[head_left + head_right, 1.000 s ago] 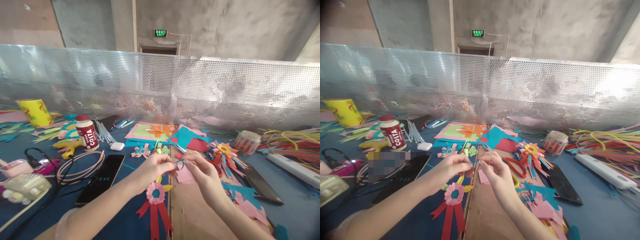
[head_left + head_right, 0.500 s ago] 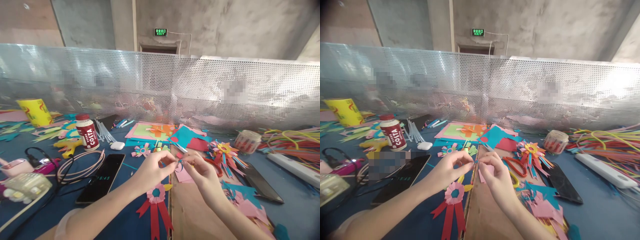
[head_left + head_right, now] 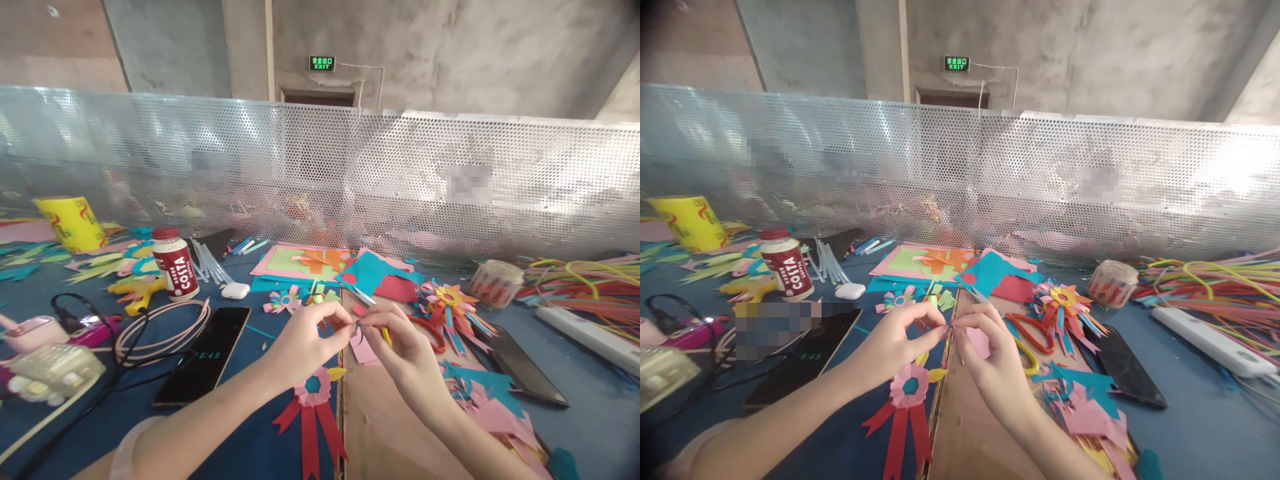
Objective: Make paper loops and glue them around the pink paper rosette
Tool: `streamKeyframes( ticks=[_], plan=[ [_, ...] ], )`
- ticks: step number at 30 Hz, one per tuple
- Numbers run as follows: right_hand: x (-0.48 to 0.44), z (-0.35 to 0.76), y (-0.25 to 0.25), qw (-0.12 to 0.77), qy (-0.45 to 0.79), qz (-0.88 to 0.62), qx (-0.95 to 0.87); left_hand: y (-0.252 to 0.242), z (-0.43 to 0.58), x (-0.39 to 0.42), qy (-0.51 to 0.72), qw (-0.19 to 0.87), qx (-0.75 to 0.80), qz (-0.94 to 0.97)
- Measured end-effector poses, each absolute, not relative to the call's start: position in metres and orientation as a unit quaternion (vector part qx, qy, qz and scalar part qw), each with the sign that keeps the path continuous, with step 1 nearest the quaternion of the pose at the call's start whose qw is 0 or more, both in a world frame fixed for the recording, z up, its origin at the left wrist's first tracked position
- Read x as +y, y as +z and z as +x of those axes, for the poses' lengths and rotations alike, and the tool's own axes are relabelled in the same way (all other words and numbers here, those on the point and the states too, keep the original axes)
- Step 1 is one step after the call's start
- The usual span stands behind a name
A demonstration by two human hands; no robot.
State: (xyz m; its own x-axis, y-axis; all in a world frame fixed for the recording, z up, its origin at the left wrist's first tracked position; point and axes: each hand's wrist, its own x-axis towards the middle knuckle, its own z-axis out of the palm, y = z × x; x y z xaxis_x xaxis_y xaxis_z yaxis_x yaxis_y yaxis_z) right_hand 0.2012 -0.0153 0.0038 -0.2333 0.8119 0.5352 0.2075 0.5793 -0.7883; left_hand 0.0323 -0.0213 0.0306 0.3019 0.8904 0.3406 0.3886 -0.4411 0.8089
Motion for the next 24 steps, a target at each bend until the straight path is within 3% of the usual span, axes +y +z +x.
streamKeyframes(
  ticks=[24],
  plan=[
    [-0.0174, 0.1986, 0.0017, 0.522, 0.333, -0.360, -0.698, 0.0314, 0.0346, -0.0220, 0.412, 0.352, 0.428, 0.723]
  ],
)
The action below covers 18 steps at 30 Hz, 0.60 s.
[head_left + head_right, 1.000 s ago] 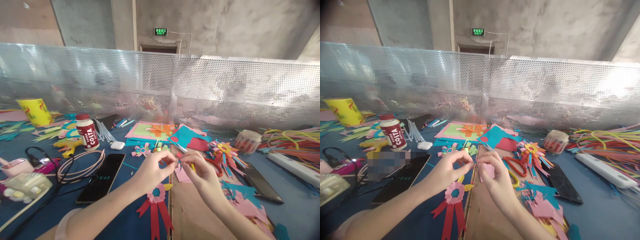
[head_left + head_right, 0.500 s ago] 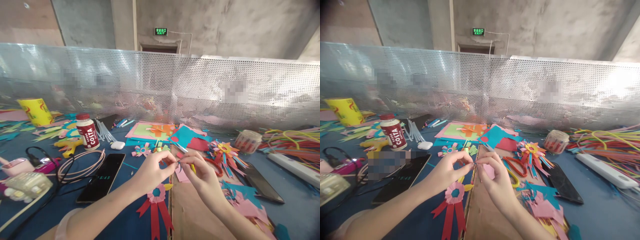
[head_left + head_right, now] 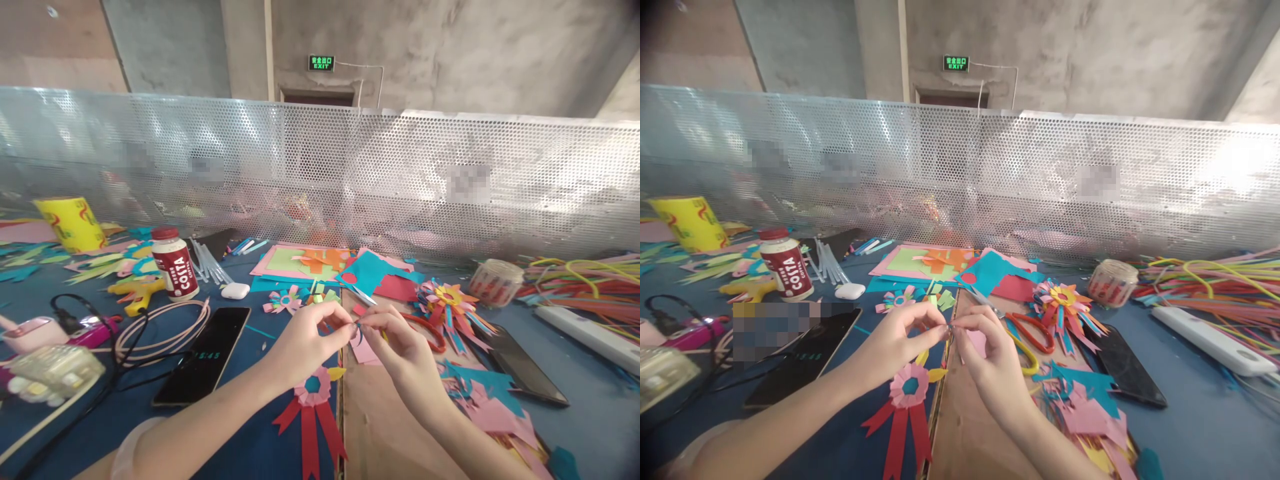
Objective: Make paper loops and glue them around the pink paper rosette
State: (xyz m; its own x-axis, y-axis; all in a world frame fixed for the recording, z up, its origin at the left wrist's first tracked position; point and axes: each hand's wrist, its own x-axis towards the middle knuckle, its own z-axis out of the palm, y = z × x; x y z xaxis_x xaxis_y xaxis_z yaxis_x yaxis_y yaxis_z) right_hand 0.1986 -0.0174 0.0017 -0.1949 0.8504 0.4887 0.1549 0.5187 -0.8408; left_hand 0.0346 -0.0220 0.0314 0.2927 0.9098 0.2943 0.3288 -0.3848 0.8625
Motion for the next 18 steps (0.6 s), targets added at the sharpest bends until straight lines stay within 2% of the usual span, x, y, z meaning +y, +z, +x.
streamKeyframes(
  ticks=[18],
  plan=[
    [-0.0168, 0.1988, 0.0024, 0.520, 0.328, -0.362, -0.701, 0.0306, 0.0365, -0.0222, 0.415, 0.382, 0.433, 0.703]
  ],
)
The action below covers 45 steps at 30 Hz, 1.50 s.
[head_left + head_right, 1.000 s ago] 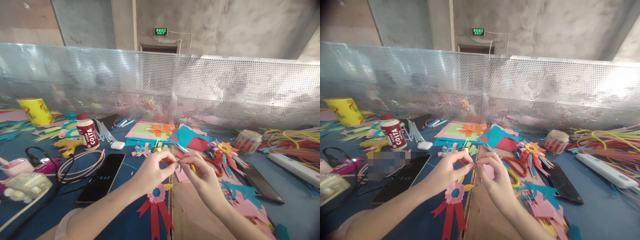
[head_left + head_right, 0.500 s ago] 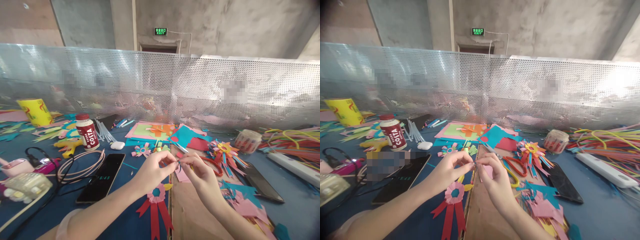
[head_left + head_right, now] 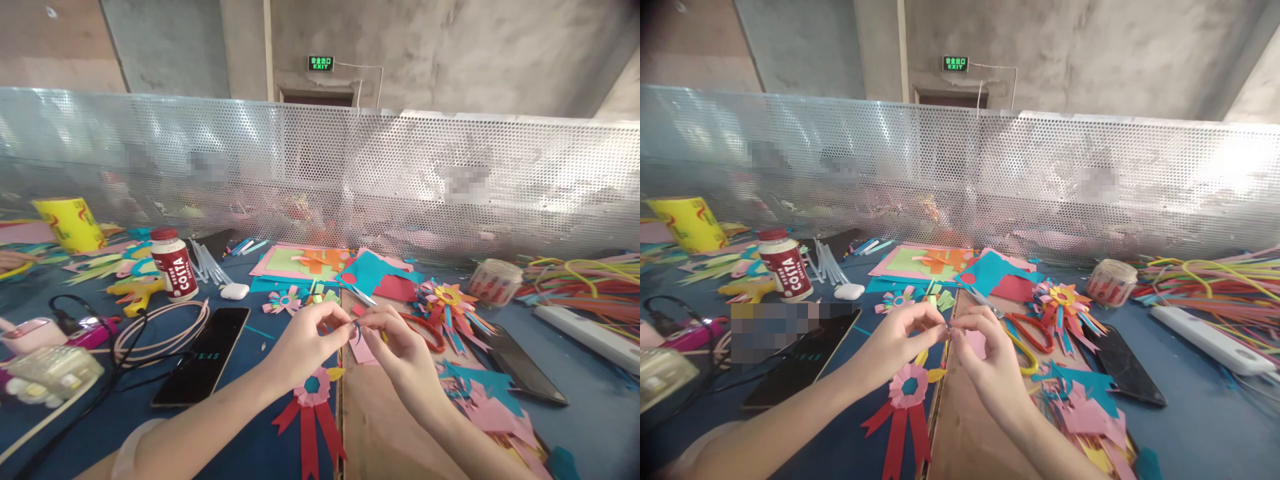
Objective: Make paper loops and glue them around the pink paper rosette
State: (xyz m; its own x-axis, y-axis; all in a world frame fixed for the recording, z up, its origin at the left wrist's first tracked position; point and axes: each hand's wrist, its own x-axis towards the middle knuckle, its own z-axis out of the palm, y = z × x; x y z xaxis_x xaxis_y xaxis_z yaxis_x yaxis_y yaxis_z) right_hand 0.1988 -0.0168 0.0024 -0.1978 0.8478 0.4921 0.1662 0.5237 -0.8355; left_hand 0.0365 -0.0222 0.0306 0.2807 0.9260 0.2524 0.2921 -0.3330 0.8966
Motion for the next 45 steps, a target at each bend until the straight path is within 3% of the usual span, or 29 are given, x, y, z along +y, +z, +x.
streamKeyframes(
  ticks=[13, 19, 24, 30, 35, 40, 45],
  plan=[
    [-0.014, 0.198, -0.003, 0.531, 0.317, -0.355, -0.701, 0.033, 0.038, -0.025, 0.397, 0.334, 0.459, 0.721],
    [-0.015, 0.197, -0.004, 0.545, 0.321, -0.339, -0.696, 0.031, 0.038, -0.025, 0.375, 0.397, 0.435, 0.716],
    [-0.018, 0.197, -0.003, 0.539, 0.334, -0.347, -0.691, 0.025, 0.037, -0.023, 0.388, 0.513, 0.386, 0.661],
    [-0.016, 0.197, -0.004, 0.548, 0.306, -0.351, -0.695, 0.024, 0.039, -0.019, 0.403, 0.526, 0.410, 0.627],
    [-0.010, 0.201, -0.008, 0.551, 0.185, -0.369, -0.725, 0.021, 0.037, -0.015, 0.462, 0.481, 0.474, 0.575],
    [-0.009, 0.202, -0.007, 0.552, -0.030, -0.312, -0.773, 0.022, 0.040, -0.019, 0.428, 0.550, 0.453, 0.556],
    [-0.012, 0.201, -0.006, 0.538, -0.124, -0.290, -0.782, 0.023, 0.044, -0.021, 0.455, 0.585, 0.434, 0.513]
  ],
)
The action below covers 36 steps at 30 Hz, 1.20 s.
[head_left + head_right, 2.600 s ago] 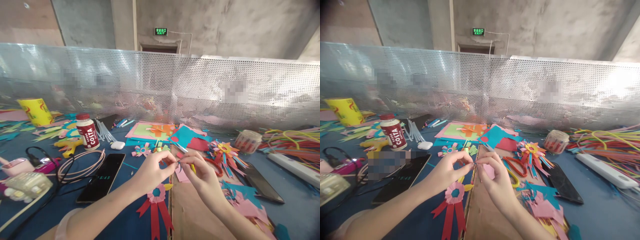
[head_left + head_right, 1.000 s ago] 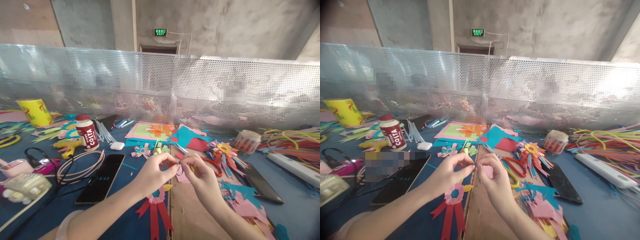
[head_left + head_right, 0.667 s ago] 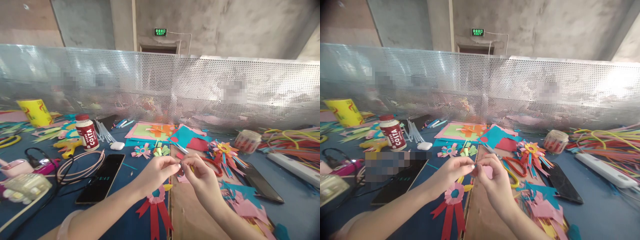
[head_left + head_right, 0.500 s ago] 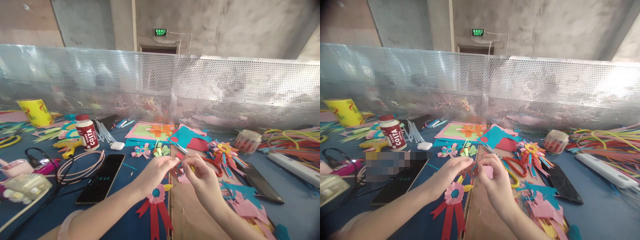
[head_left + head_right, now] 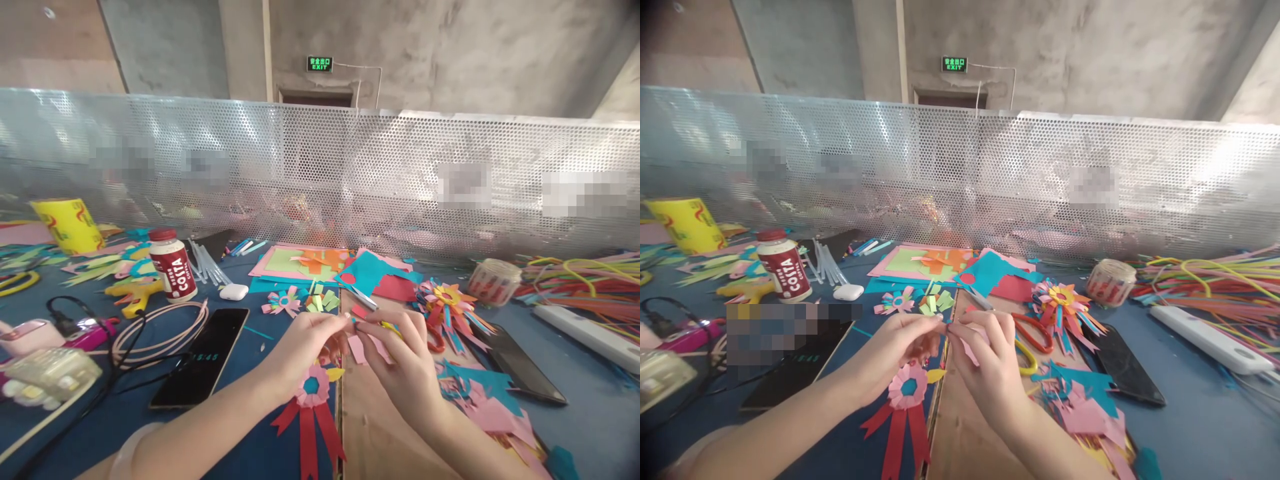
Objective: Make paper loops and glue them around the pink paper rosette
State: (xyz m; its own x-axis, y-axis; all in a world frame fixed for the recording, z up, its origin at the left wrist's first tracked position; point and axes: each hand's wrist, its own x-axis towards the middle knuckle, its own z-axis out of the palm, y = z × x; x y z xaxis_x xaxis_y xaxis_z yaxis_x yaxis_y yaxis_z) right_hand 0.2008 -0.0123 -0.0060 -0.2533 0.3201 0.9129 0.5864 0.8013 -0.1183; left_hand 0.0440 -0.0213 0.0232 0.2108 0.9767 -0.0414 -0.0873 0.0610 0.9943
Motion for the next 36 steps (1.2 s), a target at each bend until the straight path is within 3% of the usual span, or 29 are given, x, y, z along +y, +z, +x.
streamKeyframes(
  ticks=[26, 36],
  plan=[
    [-0.018, 0.201, -0.006, 0.514, -0.111, -0.292, -0.799, 0.017, 0.040, -0.016, 0.458, 0.562, 0.441, 0.529],
    [-0.013, 0.204, -0.005, 0.508, 0.116, -0.350, -0.778, 0.013, 0.035, -0.008, 0.489, 0.510, 0.453, 0.544]
  ],
)
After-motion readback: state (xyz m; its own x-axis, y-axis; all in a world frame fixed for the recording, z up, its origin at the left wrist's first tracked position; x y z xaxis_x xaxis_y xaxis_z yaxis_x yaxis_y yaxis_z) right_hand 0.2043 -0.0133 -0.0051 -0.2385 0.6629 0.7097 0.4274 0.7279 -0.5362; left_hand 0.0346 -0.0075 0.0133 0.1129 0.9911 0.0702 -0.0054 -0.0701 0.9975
